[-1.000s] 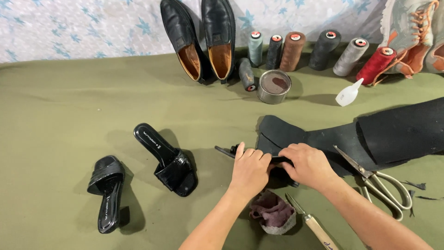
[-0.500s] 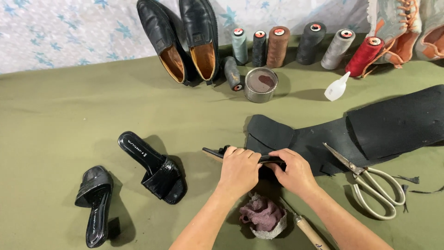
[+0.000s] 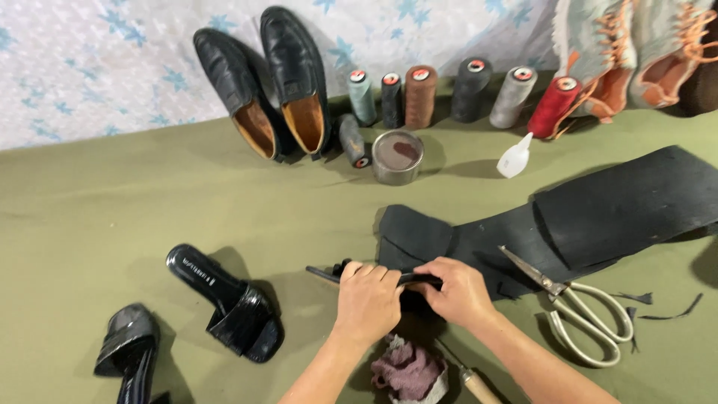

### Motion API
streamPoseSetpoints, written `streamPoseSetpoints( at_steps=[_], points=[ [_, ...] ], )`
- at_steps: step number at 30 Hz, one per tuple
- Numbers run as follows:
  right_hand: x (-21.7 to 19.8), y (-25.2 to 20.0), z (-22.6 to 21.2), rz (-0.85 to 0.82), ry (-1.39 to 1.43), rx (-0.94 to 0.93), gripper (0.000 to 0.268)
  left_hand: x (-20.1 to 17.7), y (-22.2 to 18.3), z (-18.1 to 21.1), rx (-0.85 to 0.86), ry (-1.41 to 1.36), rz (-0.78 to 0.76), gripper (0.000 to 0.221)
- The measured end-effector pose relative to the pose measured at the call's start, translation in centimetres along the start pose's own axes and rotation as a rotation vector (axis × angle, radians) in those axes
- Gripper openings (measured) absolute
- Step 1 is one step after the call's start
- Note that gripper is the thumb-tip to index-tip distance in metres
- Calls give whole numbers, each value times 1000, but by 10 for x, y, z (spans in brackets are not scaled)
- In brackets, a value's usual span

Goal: Applying adhesive to a sandal heel and trimming the attached material with scissors to fit.

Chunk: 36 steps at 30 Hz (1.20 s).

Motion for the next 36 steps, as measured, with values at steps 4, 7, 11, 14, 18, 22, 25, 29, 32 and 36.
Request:
streamPoseSetpoints(
  at_steps=[4, 7, 11, 14, 18, 22, 25, 29, 32, 36],
  points=[
    [-24, 17, 2, -334, 197, 403, 29, 6, -1, 1, -9, 34, -55, 17],
    [-67, 54, 50, 16, 464, 469, 34, 16, -7, -3, -54, 53, -118, 15],
    [-148, 84, 110, 580, 430, 633, 61, 10, -15, 2, -30, 48, -46, 14],
    [-163, 107, 130, 521, 252, 743, 83, 9, -17, 2, -25, 30, -4, 15],
    [-147, 131, 161, 347, 1, 808, 90, 17, -21, -2, -58, 24, -28, 14],
    [-129, 142, 175, 275, -101, 759, 51, 18, -16, -4, -93, 14, -133, 17],
    [-127, 126, 145, 299, 44, 749, 58, 12, -6, -7, -180, -67, -273, 53],
    [-100, 87, 82, 160, 430, 592, 43, 3, 3, -18, -479, -423, -581, 85],
    [-57, 37, 43, -97, 798, 490, 42, -4, -4, -22, -600, -587, -576, 79],
    [-30, -18, -34, -470, 892, 324, 34, -15, -18, -33, -921, -1113, -373, 50]
  ],
)
Point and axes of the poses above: each hand's wrist, its own y-axis towards the middle knuckle, its own x-axis out of the palm, z = x × y, the point moved 9 cm from there along y, towards the middle knuckle, and after that the axes turned 4 degrees about z, right-handed, at the moved point
